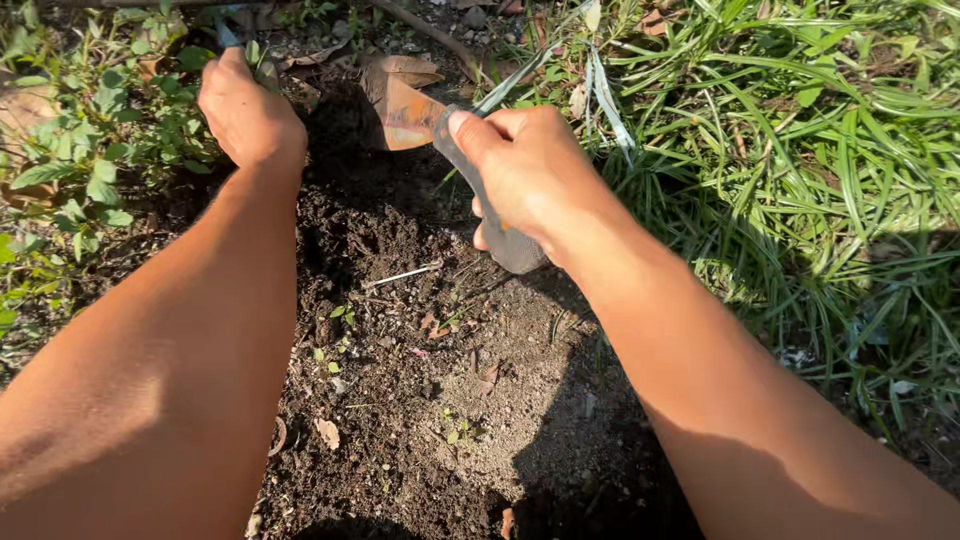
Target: The person uses a hand hoe to loosen soil and remove weeds from a garden bed. They repeatedly scrape the ground, pull out grass and weeds by hand, and clear the area of unwanted vegetation.
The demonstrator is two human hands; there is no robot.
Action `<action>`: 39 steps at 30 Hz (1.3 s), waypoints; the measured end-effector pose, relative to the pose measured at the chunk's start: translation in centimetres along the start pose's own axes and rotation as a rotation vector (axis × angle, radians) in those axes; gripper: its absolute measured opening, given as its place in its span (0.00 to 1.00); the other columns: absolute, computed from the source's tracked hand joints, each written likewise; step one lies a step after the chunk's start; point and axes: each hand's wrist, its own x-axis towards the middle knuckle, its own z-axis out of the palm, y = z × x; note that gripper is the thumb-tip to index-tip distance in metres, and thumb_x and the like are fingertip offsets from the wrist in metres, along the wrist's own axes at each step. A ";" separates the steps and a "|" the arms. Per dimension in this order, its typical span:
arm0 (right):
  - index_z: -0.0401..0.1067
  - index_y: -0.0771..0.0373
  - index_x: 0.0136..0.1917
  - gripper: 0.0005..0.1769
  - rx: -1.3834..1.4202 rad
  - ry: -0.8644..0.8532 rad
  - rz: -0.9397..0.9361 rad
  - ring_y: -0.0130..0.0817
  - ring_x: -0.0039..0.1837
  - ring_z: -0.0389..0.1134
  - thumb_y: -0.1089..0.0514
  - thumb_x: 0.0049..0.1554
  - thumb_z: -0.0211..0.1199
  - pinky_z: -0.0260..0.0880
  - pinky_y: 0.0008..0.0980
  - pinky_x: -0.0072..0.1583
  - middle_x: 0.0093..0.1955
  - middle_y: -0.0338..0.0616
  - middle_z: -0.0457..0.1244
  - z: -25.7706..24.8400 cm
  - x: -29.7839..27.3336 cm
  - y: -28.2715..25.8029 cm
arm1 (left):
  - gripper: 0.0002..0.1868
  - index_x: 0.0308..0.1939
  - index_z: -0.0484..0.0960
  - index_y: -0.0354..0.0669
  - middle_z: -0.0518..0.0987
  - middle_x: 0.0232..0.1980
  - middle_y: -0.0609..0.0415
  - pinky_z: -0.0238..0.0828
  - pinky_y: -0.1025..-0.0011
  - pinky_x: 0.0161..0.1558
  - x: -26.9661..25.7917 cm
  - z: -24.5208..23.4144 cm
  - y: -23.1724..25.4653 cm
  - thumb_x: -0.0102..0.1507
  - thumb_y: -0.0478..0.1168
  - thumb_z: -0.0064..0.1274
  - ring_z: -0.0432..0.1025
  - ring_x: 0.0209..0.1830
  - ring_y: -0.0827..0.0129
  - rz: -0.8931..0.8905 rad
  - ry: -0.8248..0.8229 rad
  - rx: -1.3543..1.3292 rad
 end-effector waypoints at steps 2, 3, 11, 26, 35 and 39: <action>0.67 0.68 0.54 0.24 0.171 0.027 0.120 0.43 0.30 0.69 0.42 0.63 0.52 0.72 0.45 0.29 0.36 0.50 0.63 -0.9 0.0 -0.4 | 0.14 0.51 0.86 0.47 0.82 0.49 0.42 0.75 0.59 0.50 -0.2 -0.3 0.1 0.65 0.30 0.50 0.79 0.49 0.50 0.441 -0.081 0.301; 0.67 0.65 0.56 0.23 0.215 -0.018 0.185 0.42 0.31 0.69 0.42 0.63 0.51 0.73 0.44 0.30 0.36 0.49 0.63 -0.6 0.2 -1.0 | 0.22 0.54 0.87 0.48 0.81 0.50 0.40 0.76 0.58 0.49 -0.5 -0.5 0.1 0.60 0.23 0.52 0.78 0.49 0.48 0.661 -0.119 0.453; 0.76 0.64 0.48 0.24 -0.048 0.109 0.113 0.42 0.36 0.74 0.41 0.63 0.54 0.76 0.39 0.34 0.35 0.48 0.69 5.2 2.5 -1.3 | 0.14 0.43 0.88 0.40 0.81 0.47 0.33 0.76 0.55 0.47 -1.7 1.6 0.6 0.55 0.25 0.59 0.77 0.47 0.42 0.522 -0.314 0.652; 0.75 0.57 0.54 0.21 -0.112 -0.022 -0.012 0.37 0.29 0.70 0.41 0.61 0.54 0.72 0.40 0.30 0.30 0.47 0.66 -0.7 -6.1 -4.4 | 0.13 0.46 0.79 0.40 0.73 0.55 0.44 0.66 0.62 0.51 3.9 -7.2 -1.6 0.60 0.38 0.44 0.68 0.49 0.56 0.278 0.097 0.365; 0.64 0.66 0.59 0.25 0.005 -0.093 0.248 0.44 0.38 0.73 0.42 0.64 0.50 0.80 0.44 0.37 0.40 0.50 0.64 6.4 -2.9 -5.7 | 0.17 0.57 0.85 0.62 0.79 0.58 0.45 0.72 0.53 0.54 -2.5 -7.3 1.5 0.68 0.38 0.49 0.75 0.52 0.49 0.149 -0.397 0.601; 0.73 0.72 0.57 0.31 -0.050 0.003 0.224 0.44 0.40 0.72 0.40 0.64 0.54 0.76 0.44 0.39 0.41 0.53 0.67 10.7 1.3 -1.2 | 0.13 0.51 0.86 0.49 0.80 0.52 0.35 0.74 0.51 0.48 -2.0 -7.0 2.7 0.64 0.35 0.51 0.75 0.53 0.41 0.352 -0.386 0.849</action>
